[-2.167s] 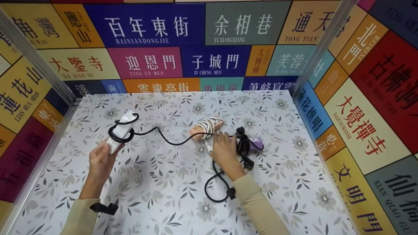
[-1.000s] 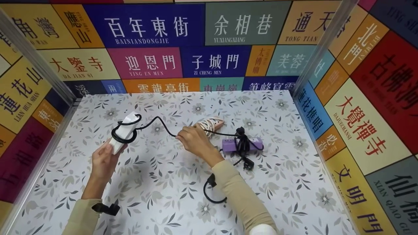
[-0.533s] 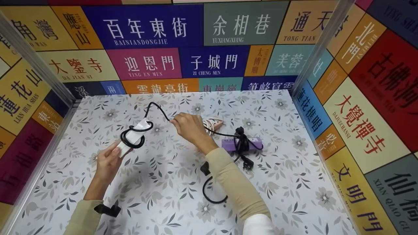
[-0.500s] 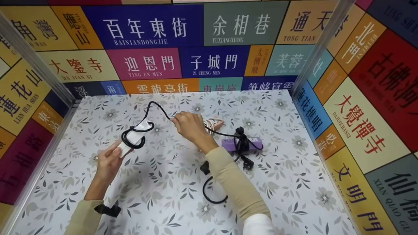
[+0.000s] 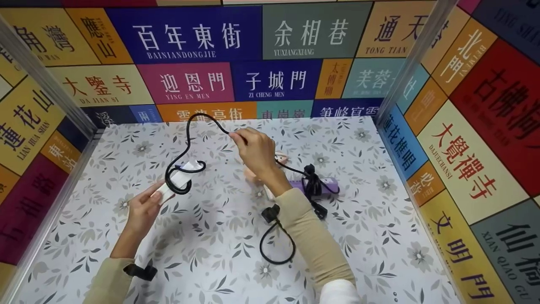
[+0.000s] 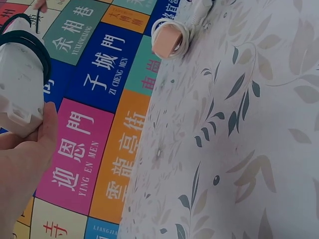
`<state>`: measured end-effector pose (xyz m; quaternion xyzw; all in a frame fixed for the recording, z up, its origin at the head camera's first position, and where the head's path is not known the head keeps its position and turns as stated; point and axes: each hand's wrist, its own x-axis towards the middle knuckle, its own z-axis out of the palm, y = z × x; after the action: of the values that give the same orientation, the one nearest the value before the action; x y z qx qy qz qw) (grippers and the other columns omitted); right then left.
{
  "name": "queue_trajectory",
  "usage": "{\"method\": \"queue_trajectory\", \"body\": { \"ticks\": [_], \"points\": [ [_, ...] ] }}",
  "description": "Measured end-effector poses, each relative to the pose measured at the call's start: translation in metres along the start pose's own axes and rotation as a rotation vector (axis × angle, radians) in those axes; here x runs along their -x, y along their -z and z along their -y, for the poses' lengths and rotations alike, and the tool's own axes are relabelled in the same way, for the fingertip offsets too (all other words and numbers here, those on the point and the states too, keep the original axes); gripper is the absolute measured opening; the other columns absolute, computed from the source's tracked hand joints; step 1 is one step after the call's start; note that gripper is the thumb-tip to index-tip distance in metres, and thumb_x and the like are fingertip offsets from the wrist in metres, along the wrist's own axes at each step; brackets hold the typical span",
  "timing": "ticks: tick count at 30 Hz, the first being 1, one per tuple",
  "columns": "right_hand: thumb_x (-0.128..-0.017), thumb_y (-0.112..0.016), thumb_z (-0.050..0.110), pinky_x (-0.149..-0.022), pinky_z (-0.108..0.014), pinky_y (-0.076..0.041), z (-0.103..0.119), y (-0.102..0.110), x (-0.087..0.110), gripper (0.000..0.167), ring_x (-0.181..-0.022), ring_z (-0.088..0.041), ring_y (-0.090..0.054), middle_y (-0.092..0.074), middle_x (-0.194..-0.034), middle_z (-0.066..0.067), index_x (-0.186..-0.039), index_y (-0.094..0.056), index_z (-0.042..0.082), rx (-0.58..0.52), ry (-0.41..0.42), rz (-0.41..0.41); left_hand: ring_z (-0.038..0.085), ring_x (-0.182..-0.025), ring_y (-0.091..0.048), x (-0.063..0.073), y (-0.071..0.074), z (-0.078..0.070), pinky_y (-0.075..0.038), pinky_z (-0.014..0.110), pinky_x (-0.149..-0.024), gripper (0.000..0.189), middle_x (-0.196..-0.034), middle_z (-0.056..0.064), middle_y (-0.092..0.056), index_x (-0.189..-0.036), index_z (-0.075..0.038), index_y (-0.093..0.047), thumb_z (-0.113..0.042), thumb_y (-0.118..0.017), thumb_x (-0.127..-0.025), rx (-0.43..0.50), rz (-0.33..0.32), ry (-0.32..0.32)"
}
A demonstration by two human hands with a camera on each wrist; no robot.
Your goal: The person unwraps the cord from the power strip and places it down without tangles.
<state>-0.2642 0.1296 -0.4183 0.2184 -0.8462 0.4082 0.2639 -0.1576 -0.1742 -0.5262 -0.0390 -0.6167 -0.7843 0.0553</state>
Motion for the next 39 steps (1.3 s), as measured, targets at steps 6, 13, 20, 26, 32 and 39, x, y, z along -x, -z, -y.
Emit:
{"method": "queue_trajectory", "body": {
  "ticks": [6,13,20,26,32,39],
  "points": [
    [-0.094,-0.069,0.013,-0.055,-0.015,-0.040,0.014,0.017,-0.002,0.016,-0.060,-0.007,-0.048,-0.061,-0.067,-0.009,-0.091,-0.078,-0.001,-0.299,-0.043,-0.095,0.003,-0.118,-0.058,0.001,0.002,-0.002,-0.048,0.013,-0.100,0.048,-0.152,0.031,-0.041,-0.142,0.012,-0.047,-0.004,-0.056,-0.097,-0.132,-0.042,0.047],
    [-0.094,-0.067,0.006,-0.060,-0.018,-0.044,0.033,0.037,0.006,0.015,-0.062,-0.007,-0.051,-0.056,-0.066,0.005,-0.089,-0.076,-0.005,-0.433,-0.064,-0.096,0.004,-0.114,-0.060,0.001,0.002,-0.001,-0.049,0.013,-0.095,0.047,-0.149,0.028,-0.047,-0.141,0.008,-0.050,-0.007,-0.059,-0.097,-0.168,-0.092,0.084],
    [-0.092,-0.067,0.002,-0.068,-0.020,-0.049,0.044,0.061,0.018,0.013,-0.070,-0.006,-0.058,-0.062,-0.073,0.011,-0.092,-0.074,-0.009,-0.478,0.031,-0.004,0.007,-0.094,-0.058,-0.001,0.001,-0.002,-0.048,0.019,-0.076,0.050,-0.123,0.019,-0.063,-0.143,-0.005,-0.054,-0.021,-0.063,-0.097,-0.251,-0.210,0.178],
    [-0.090,-0.068,0.001,-0.071,-0.020,-0.054,0.036,0.080,0.027,0.013,-0.073,-0.013,-0.063,-0.071,-0.079,-0.002,-0.093,-0.074,-0.010,-0.546,0.133,0.153,0.010,-0.102,-0.059,-0.002,0.003,-0.003,-0.053,0.026,-0.085,0.052,-0.134,0.021,-0.060,-0.145,-0.009,-0.053,-0.028,-0.062,-0.098,-0.251,-0.274,0.224],
    [-0.091,-0.066,-0.003,-0.076,-0.022,-0.055,0.015,0.096,0.038,0.012,-0.076,-0.012,-0.066,-0.072,-0.082,-0.005,-0.097,-0.076,-0.005,-0.600,0.220,0.380,0.004,-0.101,-0.060,-0.006,0.005,-0.006,-0.052,0.015,-0.088,0.051,-0.136,0.021,-0.056,-0.145,0.003,-0.048,-0.017,-0.058,-0.100,-0.039,-0.321,0.148],
    [-0.081,-0.065,-0.020,-0.066,-0.022,-0.050,-0.007,0.106,0.053,0.027,-0.072,-0.014,-0.058,-0.070,-0.082,-0.012,-0.100,-0.076,-0.004,-0.659,0.327,0.576,0.010,-0.103,-0.069,-0.009,0.011,-0.008,-0.056,0.023,-0.095,0.055,-0.116,0.004,-0.069,-0.142,0.022,-0.035,-0.006,-0.057,-0.100,0.358,-0.375,0.032]
  ]
}}
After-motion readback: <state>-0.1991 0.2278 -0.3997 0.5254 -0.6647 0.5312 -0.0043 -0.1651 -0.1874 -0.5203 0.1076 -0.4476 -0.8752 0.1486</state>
